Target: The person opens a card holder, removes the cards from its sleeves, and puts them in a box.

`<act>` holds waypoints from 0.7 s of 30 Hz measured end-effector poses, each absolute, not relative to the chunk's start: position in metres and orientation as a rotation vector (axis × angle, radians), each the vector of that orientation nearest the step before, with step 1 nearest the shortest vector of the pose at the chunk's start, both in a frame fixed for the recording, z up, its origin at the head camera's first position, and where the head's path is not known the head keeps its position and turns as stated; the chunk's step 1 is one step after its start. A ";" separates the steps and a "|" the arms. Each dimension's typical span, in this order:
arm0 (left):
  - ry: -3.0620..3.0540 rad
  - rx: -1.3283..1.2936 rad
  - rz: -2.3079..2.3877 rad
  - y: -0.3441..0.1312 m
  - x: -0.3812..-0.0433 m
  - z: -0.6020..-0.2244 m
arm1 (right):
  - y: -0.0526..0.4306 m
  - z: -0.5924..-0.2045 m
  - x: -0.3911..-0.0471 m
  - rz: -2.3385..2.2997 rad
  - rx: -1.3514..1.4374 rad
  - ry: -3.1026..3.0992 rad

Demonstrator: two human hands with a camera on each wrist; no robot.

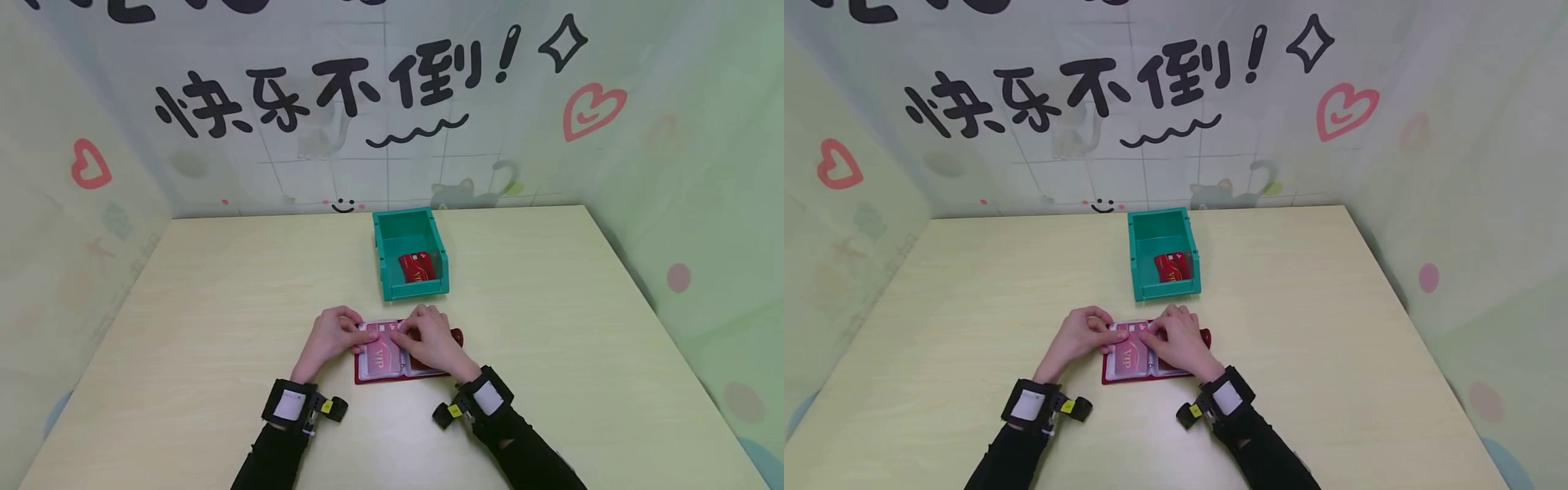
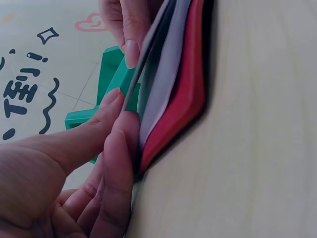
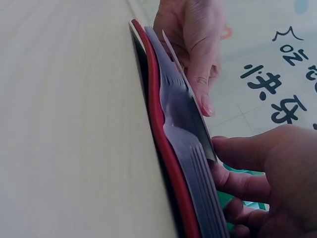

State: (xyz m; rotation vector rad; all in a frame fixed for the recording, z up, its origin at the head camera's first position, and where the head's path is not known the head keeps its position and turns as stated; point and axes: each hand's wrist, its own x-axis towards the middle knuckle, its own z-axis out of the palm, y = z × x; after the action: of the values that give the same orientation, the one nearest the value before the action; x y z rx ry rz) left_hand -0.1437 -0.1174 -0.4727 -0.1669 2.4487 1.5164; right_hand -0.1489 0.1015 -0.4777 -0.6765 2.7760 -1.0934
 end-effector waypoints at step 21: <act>2.395 -0.130 1.556 -0.120 -0.141 -0.479 | 0.098 -0.487 -0.145 -1.185 -0.630 2.819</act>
State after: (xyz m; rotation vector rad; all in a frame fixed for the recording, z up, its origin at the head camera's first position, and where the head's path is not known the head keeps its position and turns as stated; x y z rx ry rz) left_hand -0.1415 -0.1201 -0.4787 -0.1300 2.3947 1.5556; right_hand -0.1446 0.0979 -0.4869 -0.6297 2.8185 -1.1849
